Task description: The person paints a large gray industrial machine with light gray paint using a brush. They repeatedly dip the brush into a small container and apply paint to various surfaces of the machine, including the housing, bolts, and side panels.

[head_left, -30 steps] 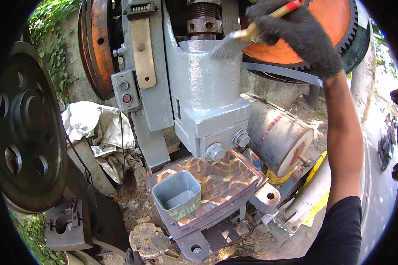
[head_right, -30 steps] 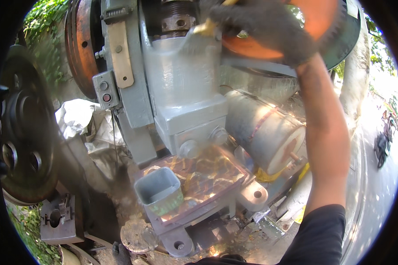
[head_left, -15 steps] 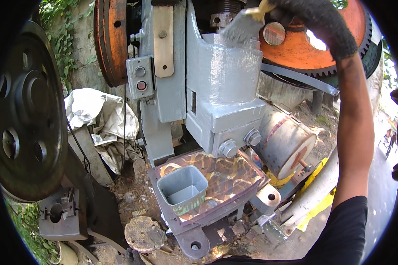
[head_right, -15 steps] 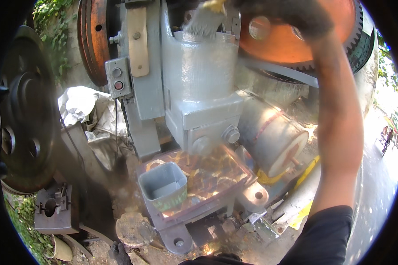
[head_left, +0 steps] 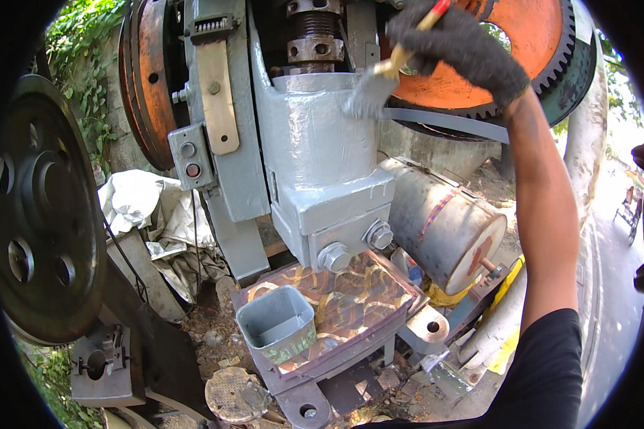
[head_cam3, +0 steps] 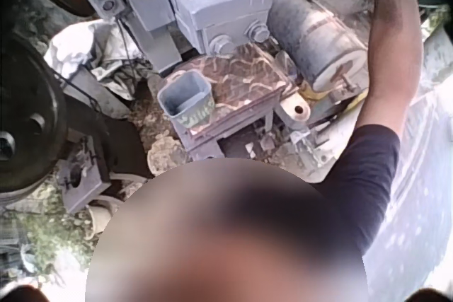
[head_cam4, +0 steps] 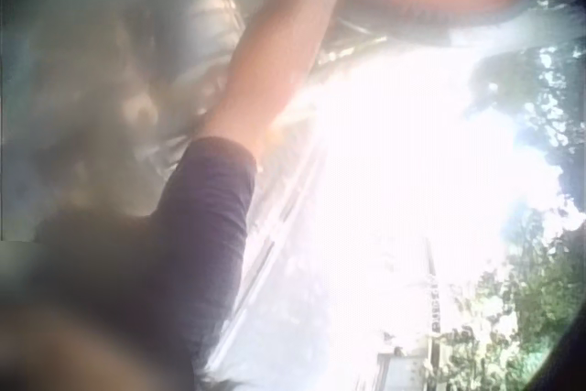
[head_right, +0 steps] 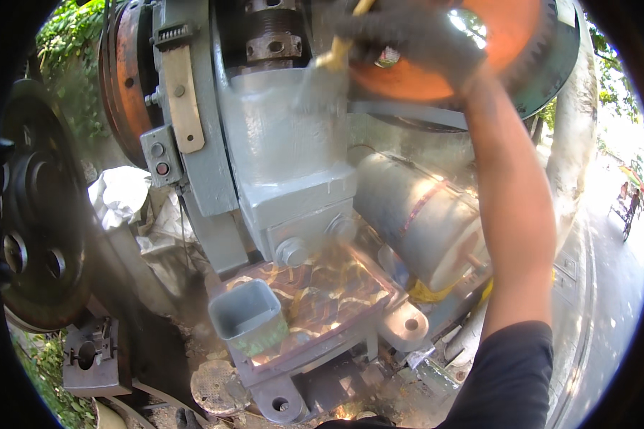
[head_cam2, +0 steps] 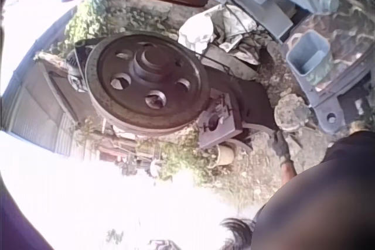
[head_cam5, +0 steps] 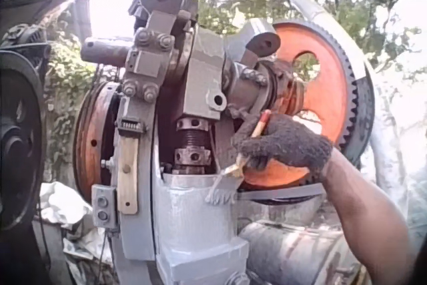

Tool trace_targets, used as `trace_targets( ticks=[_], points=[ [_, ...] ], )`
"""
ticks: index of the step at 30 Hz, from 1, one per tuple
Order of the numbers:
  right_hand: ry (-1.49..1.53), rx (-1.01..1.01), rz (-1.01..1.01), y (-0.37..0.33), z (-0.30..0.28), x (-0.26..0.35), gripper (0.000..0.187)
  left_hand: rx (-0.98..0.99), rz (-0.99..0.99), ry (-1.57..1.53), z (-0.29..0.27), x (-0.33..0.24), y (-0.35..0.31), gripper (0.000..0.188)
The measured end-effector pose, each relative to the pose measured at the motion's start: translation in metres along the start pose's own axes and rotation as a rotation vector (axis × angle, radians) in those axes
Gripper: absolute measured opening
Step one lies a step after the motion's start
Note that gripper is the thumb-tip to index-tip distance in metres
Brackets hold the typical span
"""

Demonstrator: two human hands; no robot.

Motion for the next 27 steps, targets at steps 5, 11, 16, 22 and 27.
trace_targets(
  ticks=[5, 11, 16, 22, 27],
  points=[
    [0.252, 0.036, -0.152, -0.014, -0.022, 0.0, 0.03, -0.184, 0.013, -0.002, 0.0, 0.007, -0.039, 0.038],
    [0.373, 0.189, -0.161, -0.045, 0.055, -0.037, 0.028, -0.143, -0.103, -0.11, 0.028, 0.029, -0.107, 0.052],
    [0.474, -0.071, -0.418, -0.005, -0.027, -0.016, 0.029, -0.312, -0.118, -0.049, 0.033, 0.028, -0.176, 0.062],
    [0.469, 0.152, -0.306, -0.036, 0.008, 0.0, 0.03, -0.413, -0.22, -0.077, 0.03, 0.048, -0.247, 0.06],
    [0.493, 0.082, -0.343, 0.007, 0.011, -0.003, 0.023, -0.446, -0.264, -0.018, 0.024, 0.052, -0.269, 0.061]
  ],
)
Point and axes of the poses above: each hand's wrist, its own y-axis towards the middle knuckle, its own z-axis out of the palm, x = y × z, the point moved 10 cm from there along y, towards the middle knuckle, and after that the axes turned 8 degrees about -z, right-handed, at the moved point
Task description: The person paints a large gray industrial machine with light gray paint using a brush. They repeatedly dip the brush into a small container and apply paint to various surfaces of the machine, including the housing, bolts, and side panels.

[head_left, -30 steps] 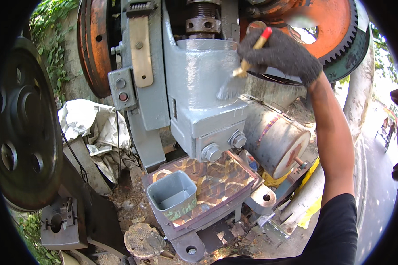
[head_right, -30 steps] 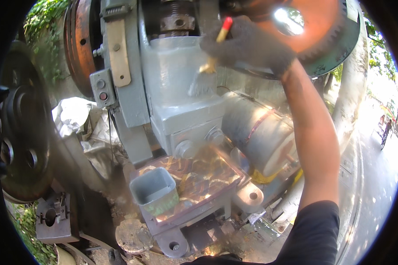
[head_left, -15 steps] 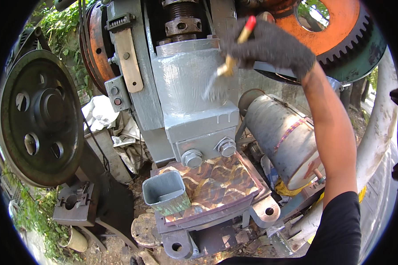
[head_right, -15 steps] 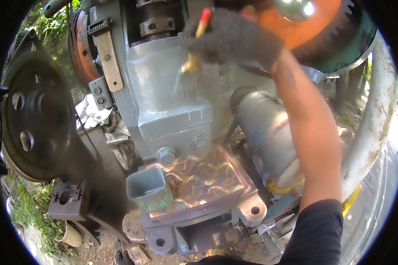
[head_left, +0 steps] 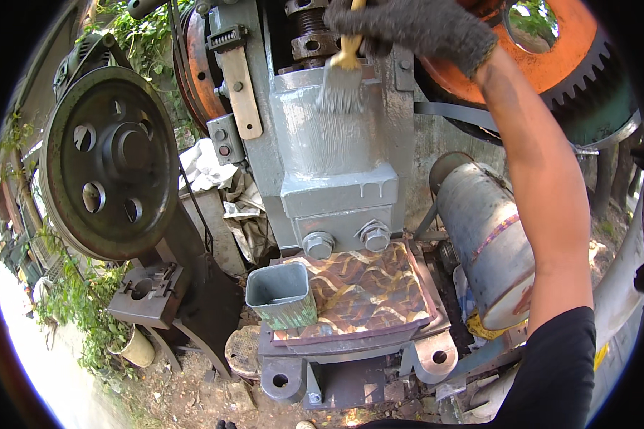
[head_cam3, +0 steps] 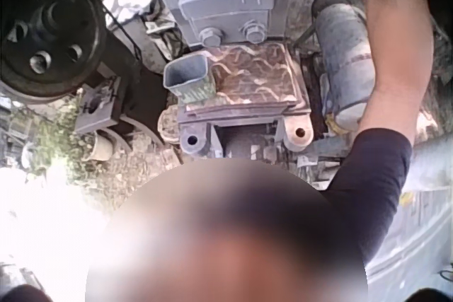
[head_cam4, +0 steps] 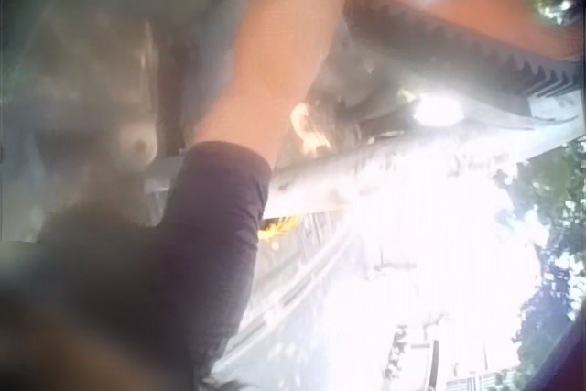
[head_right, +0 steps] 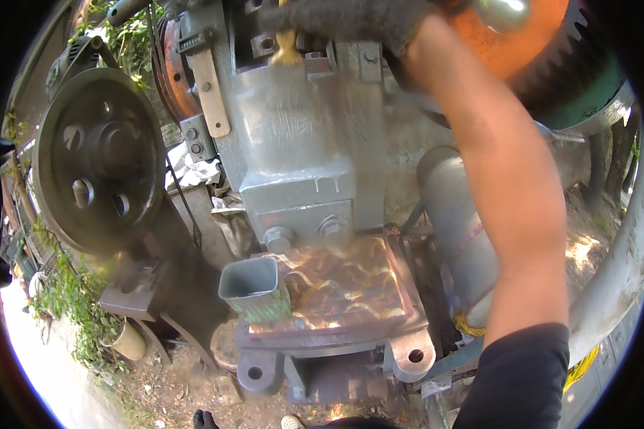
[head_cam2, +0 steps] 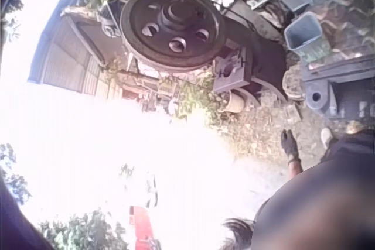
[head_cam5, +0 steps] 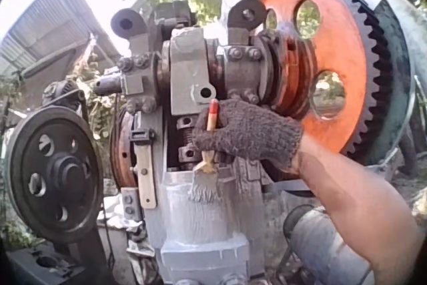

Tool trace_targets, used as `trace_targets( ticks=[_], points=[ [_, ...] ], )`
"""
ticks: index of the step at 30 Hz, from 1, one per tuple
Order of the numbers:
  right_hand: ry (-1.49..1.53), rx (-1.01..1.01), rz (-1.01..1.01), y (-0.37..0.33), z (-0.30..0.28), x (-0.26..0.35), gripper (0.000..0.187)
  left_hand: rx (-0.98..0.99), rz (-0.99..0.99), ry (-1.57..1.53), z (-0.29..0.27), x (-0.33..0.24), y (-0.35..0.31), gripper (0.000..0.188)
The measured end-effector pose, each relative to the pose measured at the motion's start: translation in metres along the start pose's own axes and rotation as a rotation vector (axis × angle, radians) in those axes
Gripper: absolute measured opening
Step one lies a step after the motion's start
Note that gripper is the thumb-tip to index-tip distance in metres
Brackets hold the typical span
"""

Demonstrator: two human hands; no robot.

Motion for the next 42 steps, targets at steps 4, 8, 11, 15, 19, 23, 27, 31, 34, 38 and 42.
trace_targets(
  ticks=[4, 8, 11, 15, 19, 23, 27, 31, 34, 38, 42],
  points=[
    [-0.035, -0.123, -0.193, 0.004, -0.037, 0.031, 0.02, 0.001, 0.006, -0.005, 0.002, 0.001, 0.003, 0.062],
    [0.074, -0.167, -0.165, -0.034, -0.023, 0.045, 0.016, 0.022, 0.033, -0.004, 0.01, -0.002, 0.014, 0.061],
    [-0.617, -0.338, -0.498, -0.088, 0.007, 0.077, 0.026, 0.06, -0.045, -0.08, 0.02, 0.003, 0.019, 0.06],
    [-0.833, -0.4, -0.516, -0.142, 0.079, 0.044, 0.022, 0.118, 0.019, 0.003, 0.038, -0.012, 0.031, 0.059],
    [-0.756, -0.111, -0.399, -0.166, 0.139, 0.021, 0.033, 0.183, 0.059, 0.004, 0.057, -0.025, 0.056, 0.059],
    [-0.754, -0.14, -0.362, -0.174, 0.127, 0.039, 0.042, 0.194, 0.1, -0.021, 0.068, -0.036, 0.072, 0.059],
    [-0.836, -0.309, -0.418, -0.149, 0.106, 0.035, 0.051, 0.191, 0.053, -0.058, 0.073, -0.031, 0.071, 0.058],
    [-0.761, -0.261, -0.44, -0.146, 0.128, 0.035, 0.046, 0.251, 0.047, -0.053, 0.086, -0.018, 0.069, 0.059],
    [-0.727, -0.151, -0.296, -0.168, 0.137, 0.047, 0.045, 0.24, 0.11, -0.015, 0.088, -0.013, 0.07, 0.057],
    [-0.637, -0.283, -0.347, -0.164, 0.097, 0.059, 0.033, 0.23, 0.04, -0.089, 0.085, -0.006, 0.067, 0.056],
    [-0.243, -0.507, -0.434, -0.125, 0.056, 0.042, 0.025, 0.222, 0.051, -0.099, 0.085, -0.016, 0.066, 0.057]
  ],
)
Point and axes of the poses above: each hand's wrist, its own y-axis towards the middle knuckle, its own z-axis out of the palm, x = y × z, the point moved 10 cm from there along y, towards the middle knuckle, and after that the axes turned 8 degrees about -z, right-handed, at the moved point
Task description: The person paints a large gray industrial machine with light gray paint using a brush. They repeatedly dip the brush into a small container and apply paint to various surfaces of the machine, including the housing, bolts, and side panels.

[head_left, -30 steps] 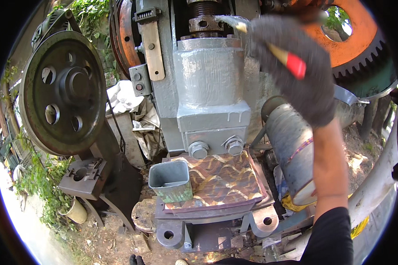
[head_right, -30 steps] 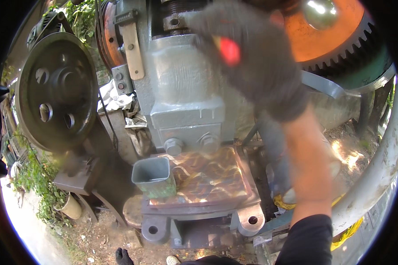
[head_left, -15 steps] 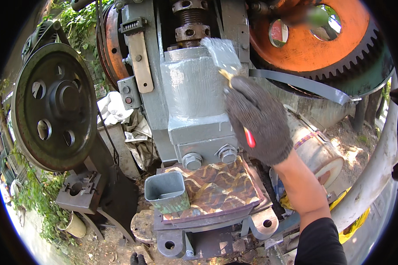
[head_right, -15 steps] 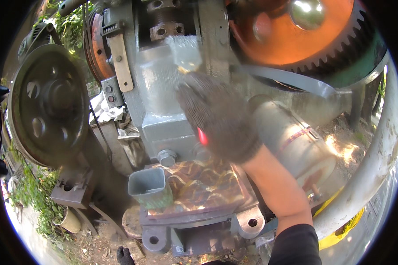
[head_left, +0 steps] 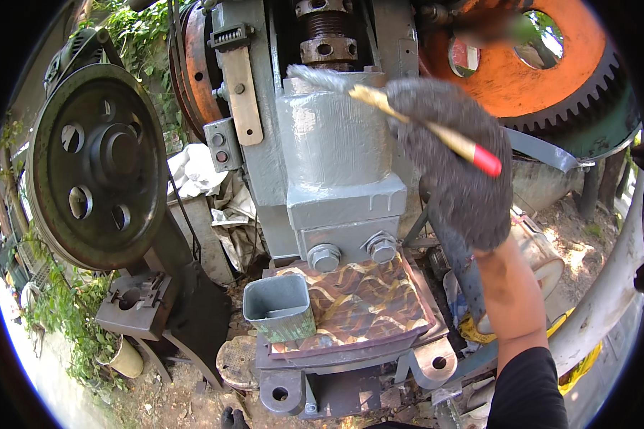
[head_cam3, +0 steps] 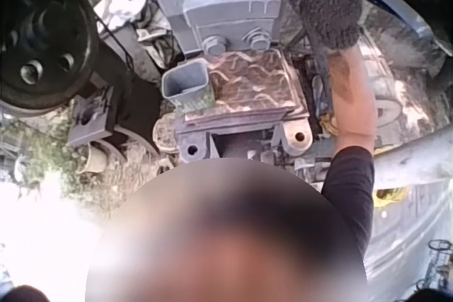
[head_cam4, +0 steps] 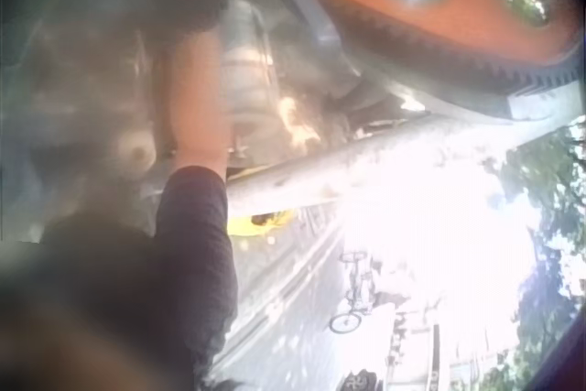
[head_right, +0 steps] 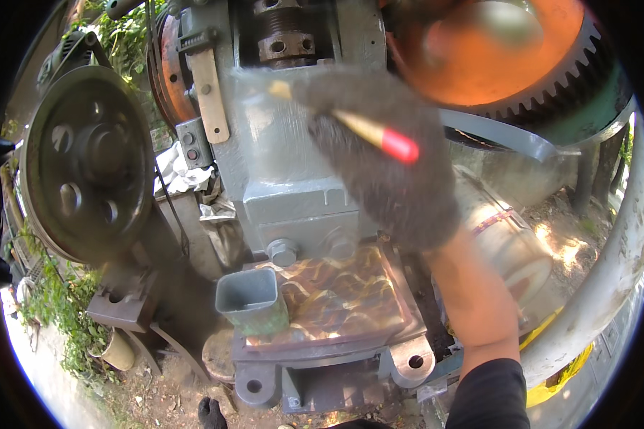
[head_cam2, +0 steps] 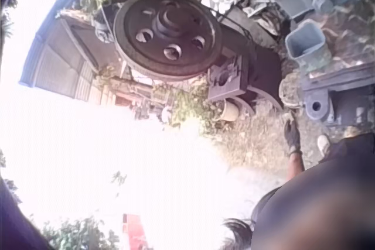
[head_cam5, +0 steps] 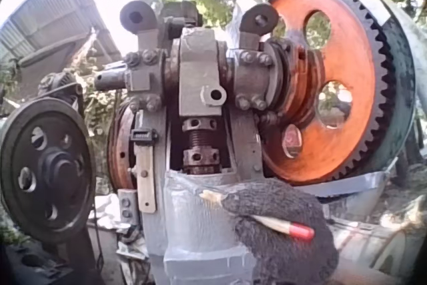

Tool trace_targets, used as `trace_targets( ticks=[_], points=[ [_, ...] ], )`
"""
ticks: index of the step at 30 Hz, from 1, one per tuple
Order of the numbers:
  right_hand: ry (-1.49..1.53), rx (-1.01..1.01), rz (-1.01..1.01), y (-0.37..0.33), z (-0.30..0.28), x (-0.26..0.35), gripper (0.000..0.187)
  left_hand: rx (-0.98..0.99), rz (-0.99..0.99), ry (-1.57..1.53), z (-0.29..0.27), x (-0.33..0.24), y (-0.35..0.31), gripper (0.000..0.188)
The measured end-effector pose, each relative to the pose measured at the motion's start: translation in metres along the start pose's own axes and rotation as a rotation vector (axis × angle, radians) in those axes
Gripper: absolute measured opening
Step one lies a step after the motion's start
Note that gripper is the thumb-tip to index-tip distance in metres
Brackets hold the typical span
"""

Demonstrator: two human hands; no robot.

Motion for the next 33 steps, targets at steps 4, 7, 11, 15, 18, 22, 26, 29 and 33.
trace_targets(
  ticks=[4, 7, 11, 15, 18, 22, 26, 29, 33],
  points=[
    [0.546, -0.156, 0.405, 0.025, 0.022, -0.052, 0.02, 0.033, 0.015, -0.012, 0.011, 0.001, 0.005, 0.056],
    [0.453, -0.092, 0.361, 0.053, 0.036, -0.054, 0.03, 0.055, 0.021, -0.008, 0.017, 0.005, 0.005, 0.057],
    [0.308, -0.045, 0.254, 0.069, 0.063, -0.063, 0.029, 0.044, 0.022, 0.11, 0.018, 0.004, -0.001, 0.059],
    [0.207, 0.044, 0.079, 0.066, 0.08, -0.053, 0.025, 0.096, 0.019, 0.156, 0.025, 0.0, 0.003, 0.058],
    [-0.17, 0.084, -0.011, 0.061, 0.061, -0.027, 0.023, 0.085, 0.078, 0.192, 0.026, -0.009, 0.017, 0.054],
    [-0.005, -0.047, 0.303, 0.049, 0.016, -0.018, 0.023, 0.196, 0.07, 0.116, 0.026, -0.019, 0.053, 0.047],
    [0.038, -0.111, 0.227, 0.053, 0.028, -0.007, 0.025, 0.156, 0.23, 0.216, 0.015, -0.045, 0.091, 0.046],
    [0.143, -0.103, 0.411, 0.041, 0.065, -0.03, 0.025, 0.199, 0.201, 0.154, 0.014, -0.042, 0.128, 0.047],
    [-0.04, -0.024, 0.459, 0.03, 0.056, -0.039, 0.025, 0.201, 0.245, 0.055, 0.014, -0.042, 0.158, 0.047]
  ],
)
Point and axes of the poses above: each hand's wrist, its own y-axis towards the middle knuckle, its own z-axis out of the palm, x = y × z, the point moved 10 cm from there along y, towards the middle knuckle, and after that the axes turned 8 degrees about -z, right-handed, at the moved point
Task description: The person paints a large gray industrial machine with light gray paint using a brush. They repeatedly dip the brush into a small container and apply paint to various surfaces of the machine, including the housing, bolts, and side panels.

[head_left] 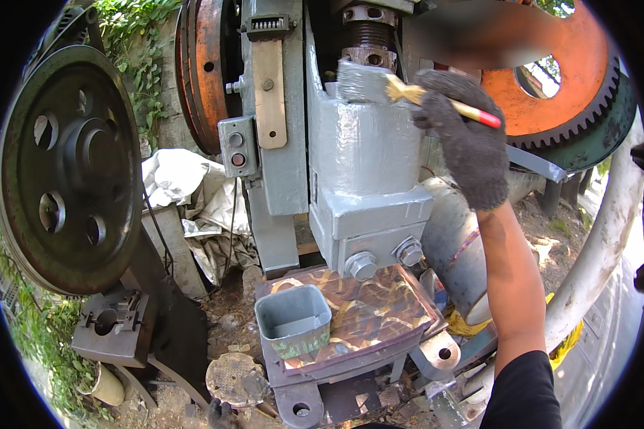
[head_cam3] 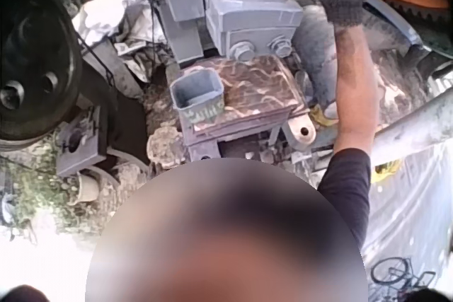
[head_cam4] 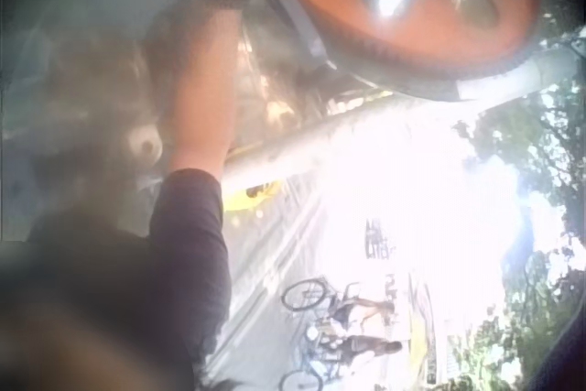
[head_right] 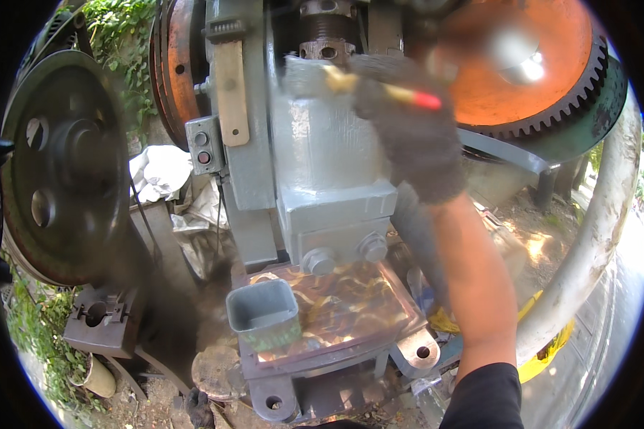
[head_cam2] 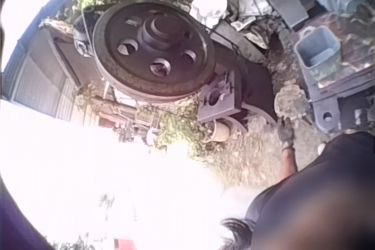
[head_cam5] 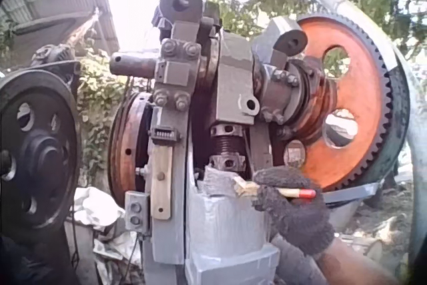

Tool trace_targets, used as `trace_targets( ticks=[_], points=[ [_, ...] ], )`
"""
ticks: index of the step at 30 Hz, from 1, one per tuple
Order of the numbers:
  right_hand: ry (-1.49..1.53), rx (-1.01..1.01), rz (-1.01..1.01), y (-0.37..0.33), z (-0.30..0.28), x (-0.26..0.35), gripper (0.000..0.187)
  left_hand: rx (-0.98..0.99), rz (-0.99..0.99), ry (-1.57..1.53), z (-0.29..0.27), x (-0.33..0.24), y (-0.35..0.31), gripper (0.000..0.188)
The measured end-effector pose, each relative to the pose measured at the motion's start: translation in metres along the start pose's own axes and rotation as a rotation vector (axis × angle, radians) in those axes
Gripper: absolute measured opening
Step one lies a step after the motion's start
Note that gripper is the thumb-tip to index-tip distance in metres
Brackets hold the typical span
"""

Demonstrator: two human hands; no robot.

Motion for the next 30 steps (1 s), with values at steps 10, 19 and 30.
trace_targets(
  ticks=[10, 19, 30],
  points=[
    [-0.046, -0.231, 0.034, -0.013, -0.085, -0.013, 0.027, 0.029, -0.158, -0.035, -0.003, -0.042, -0.025, 0.043],
    [-0.073, 0.051, 0.088, -0.003, -0.051, -0.051, 0.027, -0.006, -0.106, 0.073, 0.019, 0.0, -0.028, 0.048],
    [0.285, -0.132, -0.084, -0.009, -0.115, -0.025, 0.028, -0.025, 0.063, 0.1, 0.024, 0.003, -0.08, 0.02]
  ],
)
Point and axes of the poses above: each hand's wrist, its own y-axis towards the middle knuckle, its own z-axis out of the palm, x = y × z, the point moved 10 cm from there along y, towards the middle knuckle, and after that the axes turned 8 degrees about -z, right-handed, at the moved point
